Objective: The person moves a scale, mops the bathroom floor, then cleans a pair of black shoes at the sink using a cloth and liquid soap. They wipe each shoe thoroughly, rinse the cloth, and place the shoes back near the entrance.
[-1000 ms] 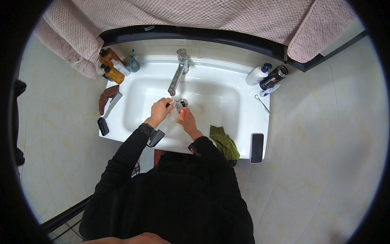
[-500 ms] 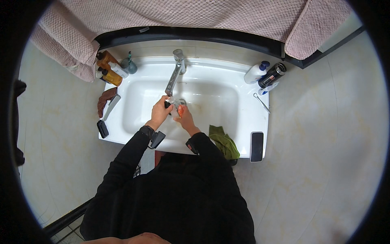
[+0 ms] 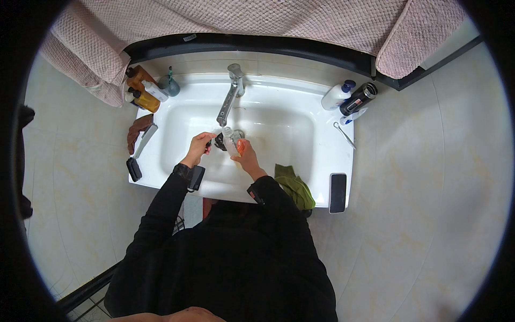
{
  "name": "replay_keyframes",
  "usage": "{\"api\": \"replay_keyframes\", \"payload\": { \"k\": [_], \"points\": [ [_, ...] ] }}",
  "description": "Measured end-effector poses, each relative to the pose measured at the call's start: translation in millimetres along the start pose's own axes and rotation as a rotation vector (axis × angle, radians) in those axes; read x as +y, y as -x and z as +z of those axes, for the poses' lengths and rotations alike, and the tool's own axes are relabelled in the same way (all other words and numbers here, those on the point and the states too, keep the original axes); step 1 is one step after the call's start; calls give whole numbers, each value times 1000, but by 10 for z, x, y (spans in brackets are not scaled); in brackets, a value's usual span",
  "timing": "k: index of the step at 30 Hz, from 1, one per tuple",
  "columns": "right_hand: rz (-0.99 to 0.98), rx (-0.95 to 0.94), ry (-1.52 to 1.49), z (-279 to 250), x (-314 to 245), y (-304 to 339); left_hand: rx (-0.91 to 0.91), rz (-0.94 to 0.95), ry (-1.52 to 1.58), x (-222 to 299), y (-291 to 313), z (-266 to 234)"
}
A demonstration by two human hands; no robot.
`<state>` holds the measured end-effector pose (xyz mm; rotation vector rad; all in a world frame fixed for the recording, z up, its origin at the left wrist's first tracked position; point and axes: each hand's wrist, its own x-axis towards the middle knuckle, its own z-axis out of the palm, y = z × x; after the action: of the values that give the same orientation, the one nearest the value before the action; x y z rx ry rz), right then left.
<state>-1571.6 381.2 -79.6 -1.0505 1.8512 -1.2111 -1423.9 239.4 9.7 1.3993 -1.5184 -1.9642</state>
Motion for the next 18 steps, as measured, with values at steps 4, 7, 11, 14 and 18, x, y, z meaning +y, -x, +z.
{"api": "replay_keyframes", "payload": {
  "k": [4,7,11,14,18],
  "points": [
    [8,-7,6,-12,-20,-4,17,-184,-21,-105,42,-230],
    [-5,-3,29,13,-23,-31,18,-263,-74,-215,59,-367],
    [-23,-6,5,38,-31,-63,71,-231,-172,-349,64,-459],
    [-1,-21,-16,37,-49,-67,106,-238,-148,-423,55,-494],
    [5,-18,-21,22,-75,-60,161,-216,-233,-486,37,-509]
  ]
}}
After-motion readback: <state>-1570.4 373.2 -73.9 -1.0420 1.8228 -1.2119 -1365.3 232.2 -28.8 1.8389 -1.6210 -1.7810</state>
